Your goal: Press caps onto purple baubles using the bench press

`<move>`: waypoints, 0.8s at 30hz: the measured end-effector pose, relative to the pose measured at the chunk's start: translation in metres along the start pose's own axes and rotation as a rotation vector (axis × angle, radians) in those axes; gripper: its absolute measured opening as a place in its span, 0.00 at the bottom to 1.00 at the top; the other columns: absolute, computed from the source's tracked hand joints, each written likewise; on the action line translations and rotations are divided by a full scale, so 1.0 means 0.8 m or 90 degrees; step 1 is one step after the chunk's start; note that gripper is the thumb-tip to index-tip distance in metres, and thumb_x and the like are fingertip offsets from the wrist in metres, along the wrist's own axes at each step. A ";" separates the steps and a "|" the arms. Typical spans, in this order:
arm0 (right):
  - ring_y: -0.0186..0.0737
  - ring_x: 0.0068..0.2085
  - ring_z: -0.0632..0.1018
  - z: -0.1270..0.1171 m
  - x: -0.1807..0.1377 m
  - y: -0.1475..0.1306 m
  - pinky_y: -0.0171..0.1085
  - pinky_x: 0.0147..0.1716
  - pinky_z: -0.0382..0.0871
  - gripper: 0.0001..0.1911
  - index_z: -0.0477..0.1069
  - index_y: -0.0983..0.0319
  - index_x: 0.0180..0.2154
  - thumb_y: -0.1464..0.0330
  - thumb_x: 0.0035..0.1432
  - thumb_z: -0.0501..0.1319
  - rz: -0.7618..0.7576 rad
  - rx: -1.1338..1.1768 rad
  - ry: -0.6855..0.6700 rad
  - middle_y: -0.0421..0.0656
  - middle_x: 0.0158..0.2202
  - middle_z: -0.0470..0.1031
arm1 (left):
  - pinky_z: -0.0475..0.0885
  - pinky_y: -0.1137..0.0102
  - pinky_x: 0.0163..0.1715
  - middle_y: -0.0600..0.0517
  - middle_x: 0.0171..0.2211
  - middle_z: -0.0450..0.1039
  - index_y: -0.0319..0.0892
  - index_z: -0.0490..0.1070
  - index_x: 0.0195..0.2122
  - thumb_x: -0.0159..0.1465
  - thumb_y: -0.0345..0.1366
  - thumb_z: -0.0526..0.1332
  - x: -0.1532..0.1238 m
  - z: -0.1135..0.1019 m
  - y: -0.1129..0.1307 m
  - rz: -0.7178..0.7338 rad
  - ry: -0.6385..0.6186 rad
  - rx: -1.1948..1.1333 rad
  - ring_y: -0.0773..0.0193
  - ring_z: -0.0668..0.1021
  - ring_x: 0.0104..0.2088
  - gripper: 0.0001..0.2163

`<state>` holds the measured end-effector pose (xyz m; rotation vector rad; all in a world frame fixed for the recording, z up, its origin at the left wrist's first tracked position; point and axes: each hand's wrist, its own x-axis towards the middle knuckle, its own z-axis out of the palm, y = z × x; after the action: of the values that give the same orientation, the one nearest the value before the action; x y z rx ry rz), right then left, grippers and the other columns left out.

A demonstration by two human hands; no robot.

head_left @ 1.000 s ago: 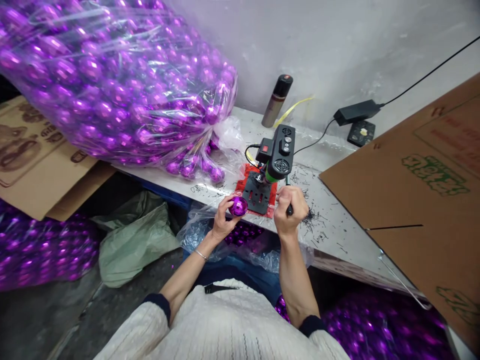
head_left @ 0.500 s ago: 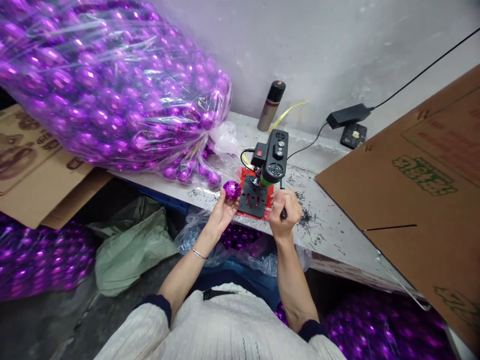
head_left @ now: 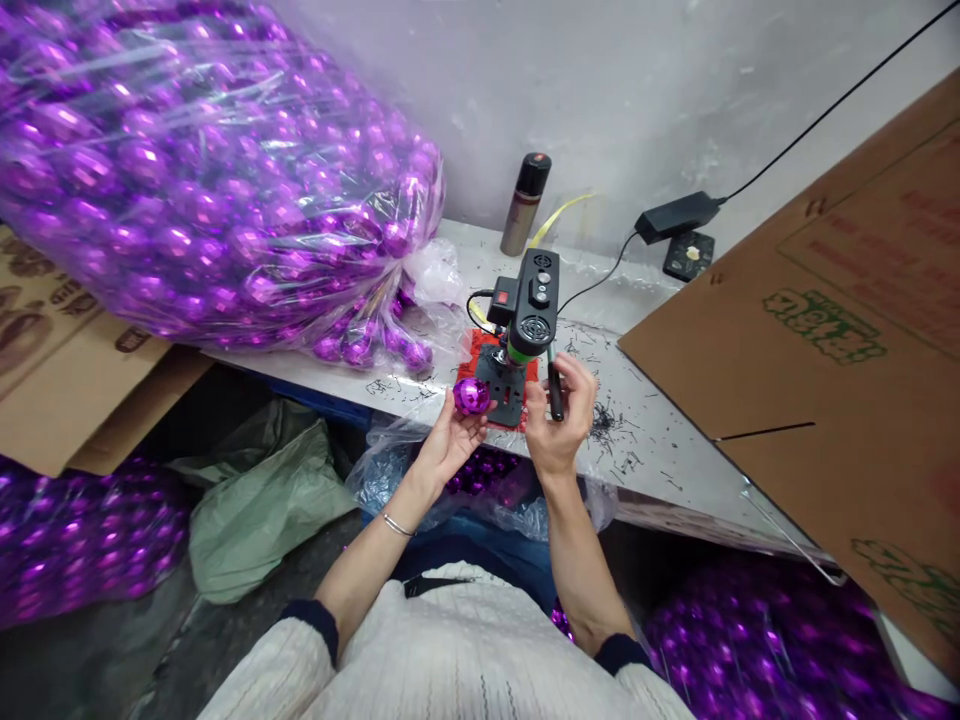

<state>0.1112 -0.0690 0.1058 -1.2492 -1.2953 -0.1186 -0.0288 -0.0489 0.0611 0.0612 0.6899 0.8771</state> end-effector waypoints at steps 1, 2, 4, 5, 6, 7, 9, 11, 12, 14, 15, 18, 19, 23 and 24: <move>0.44 0.50 0.78 0.000 -0.011 0.002 0.43 0.42 0.78 0.24 0.65 0.59 0.57 0.62 0.61 0.63 0.052 -0.005 0.002 0.53 0.56 0.70 | 0.76 0.75 0.31 0.43 0.37 0.81 0.34 0.76 0.44 0.70 0.52 0.54 -0.002 -0.002 -0.005 -0.004 -0.006 0.017 0.69 0.79 0.29 0.24; 0.44 0.49 0.79 -0.001 -0.024 0.004 0.43 0.42 0.79 0.29 0.62 0.59 0.60 0.60 0.60 0.64 0.102 -0.007 -0.013 0.55 0.58 0.68 | 0.76 0.74 0.32 0.44 0.36 0.81 0.34 0.77 0.42 0.69 0.52 0.56 -0.003 -0.005 -0.011 -0.012 -0.012 0.035 0.68 0.80 0.29 0.23; 0.43 0.48 0.79 -0.004 -0.052 0.008 0.43 0.44 0.79 0.32 0.59 0.59 0.62 0.58 0.60 0.63 0.182 -0.005 -0.086 0.54 0.57 0.70 | 0.76 0.74 0.33 0.47 0.32 0.81 0.35 0.77 0.39 0.66 0.50 0.62 -0.004 -0.011 -0.026 -0.029 -0.021 0.061 0.67 0.80 0.29 0.19; 0.43 0.49 0.79 -0.007 -0.065 0.009 0.43 0.45 0.79 0.32 0.60 0.59 0.63 0.58 0.60 0.63 0.197 -0.003 -0.129 0.53 0.56 0.72 | 0.76 0.74 0.33 0.49 0.30 0.80 0.36 0.77 0.37 0.65 0.47 0.65 -0.005 -0.014 -0.035 -0.030 -0.022 0.066 0.68 0.80 0.29 0.16; 0.44 0.51 0.79 -0.010 -0.076 0.010 0.45 0.49 0.78 0.31 0.61 0.59 0.62 0.58 0.60 0.63 0.194 -0.007 -0.167 0.53 0.55 0.73 | 0.75 0.75 0.34 0.51 0.29 0.80 0.37 0.77 0.36 0.63 0.44 0.67 -0.005 -0.017 -0.042 -0.025 -0.021 0.066 0.69 0.79 0.29 0.13; 0.45 0.53 0.78 -0.013 -0.085 0.010 0.47 0.52 0.77 0.30 0.62 0.59 0.62 0.58 0.61 0.63 0.177 -0.011 -0.199 0.52 0.54 0.74 | 0.75 0.75 0.35 0.52 0.29 0.79 0.38 0.77 0.36 0.62 0.40 0.69 -0.005 -0.019 -0.049 -0.018 -0.021 0.063 0.69 0.79 0.29 0.10; 0.47 0.57 0.76 -0.020 -0.095 0.011 0.49 0.58 0.73 0.29 0.63 0.58 0.61 0.59 0.61 0.63 0.122 -0.017 -0.234 0.51 0.56 0.74 | 0.76 0.74 0.39 0.53 0.32 0.80 0.38 0.77 0.39 0.63 0.37 0.68 -0.008 -0.022 -0.059 -0.012 -0.028 0.057 0.69 0.80 0.31 0.08; 0.46 0.59 0.74 -0.026 -0.099 0.013 0.49 0.59 0.73 0.28 0.63 0.57 0.61 0.60 0.61 0.63 0.078 -0.005 -0.247 0.50 0.57 0.74 | 0.76 0.72 0.43 0.51 0.35 0.80 0.38 0.77 0.41 0.64 0.37 0.67 -0.012 -0.024 -0.061 -0.027 -0.044 0.061 0.68 0.81 0.34 0.09; 0.46 0.60 0.74 -0.028 -0.100 0.013 0.49 0.59 0.73 0.28 0.62 0.57 0.62 0.61 0.61 0.63 0.068 0.006 -0.249 0.50 0.57 0.73 | 0.76 0.71 0.44 0.50 0.36 0.80 0.37 0.77 0.42 0.65 0.38 0.66 -0.015 -0.025 -0.060 -0.035 -0.056 0.066 0.66 0.81 0.36 0.10; 0.45 0.60 0.74 -0.029 -0.103 0.015 0.48 0.59 0.73 0.29 0.61 0.57 0.62 0.63 0.62 0.63 0.059 0.025 -0.248 0.50 0.58 0.73 | 0.76 0.68 0.48 0.48 0.38 0.80 0.37 0.77 0.44 0.65 0.40 0.65 -0.020 -0.026 -0.055 -0.036 -0.084 0.083 0.64 0.81 0.39 0.11; 0.44 0.60 0.74 -0.029 -0.104 0.015 0.48 0.59 0.73 0.29 0.61 0.57 0.62 0.63 0.62 0.63 0.060 0.029 -0.247 0.50 0.58 0.73 | 0.76 0.67 0.49 0.48 0.40 0.80 0.38 0.76 0.45 0.64 0.40 0.66 -0.021 -0.027 -0.051 -0.023 -0.096 0.097 0.63 0.81 0.40 0.12; 0.45 0.59 0.75 -0.025 -0.103 0.016 0.48 0.59 0.74 0.28 0.60 0.56 0.63 0.64 0.62 0.62 0.060 0.012 -0.229 0.50 0.57 0.73 | 0.75 0.66 0.49 0.48 0.46 0.79 0.42 0.74 0.51 0.59 0.40 0.70 -0.014 -0.024 -0.036 0.072 -0.094 0.172 0.61 0.81 0.43 0.20; 0.45 0.59 0.75 -0.024 -0.099 0.017 0.49 0.58 0.74 0.29 0.60 0.56 0.63 0.64 0.62 0.62 0.057 -0.002 -0.207 0.50 0.57 0.74 | 0.75 0.66 0.48 0.48 0.47 0.79 0.43 0.74 0.52 0.58 0.41 0.71 -0.006 -0.022 -0.030 0.125 -0.073 0.207 0.61 0.81 0.43 0.22; 0.48 0.60 0.73 -0.020 -0.058 0.020 0.50 0.57 0.74 0.33 0.56 0.56 0.65 0.63 0.62 0.62 0.015 -0.065 -0.064 0.52 0.59 0.70 | 0.70 0.65 0.55 0.48 0.49 0.78 0.43 0.73 0.52 0.56 0.43 0.72 0.044 -0.007 -0.005 0.348 0.052 0.372 0.59 0.79 0.49 0.24; 0.49 0.62 0.71 -0.019 -0.044 0.021 0.51 0.58 0.73 0.33 0.55 0.56 0.65 0.62 0.62 0.62 -0.012 -0.077 -0.044 0.52 0.60 0.68 | 0.68 0.64 0.57 0.48 0.49 0.78 0.43 0.73 0.52 0.55 0.43 0.73 0.057 -0.003 0.000 0.384 0.072 0.417 0.58 0.78 0.51 0.24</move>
<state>0.1200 -0.0927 0.0723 -1.3547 -1.3765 -0.1708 -0.0101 -0.0164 0.0349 0.8463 1.0703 1.1983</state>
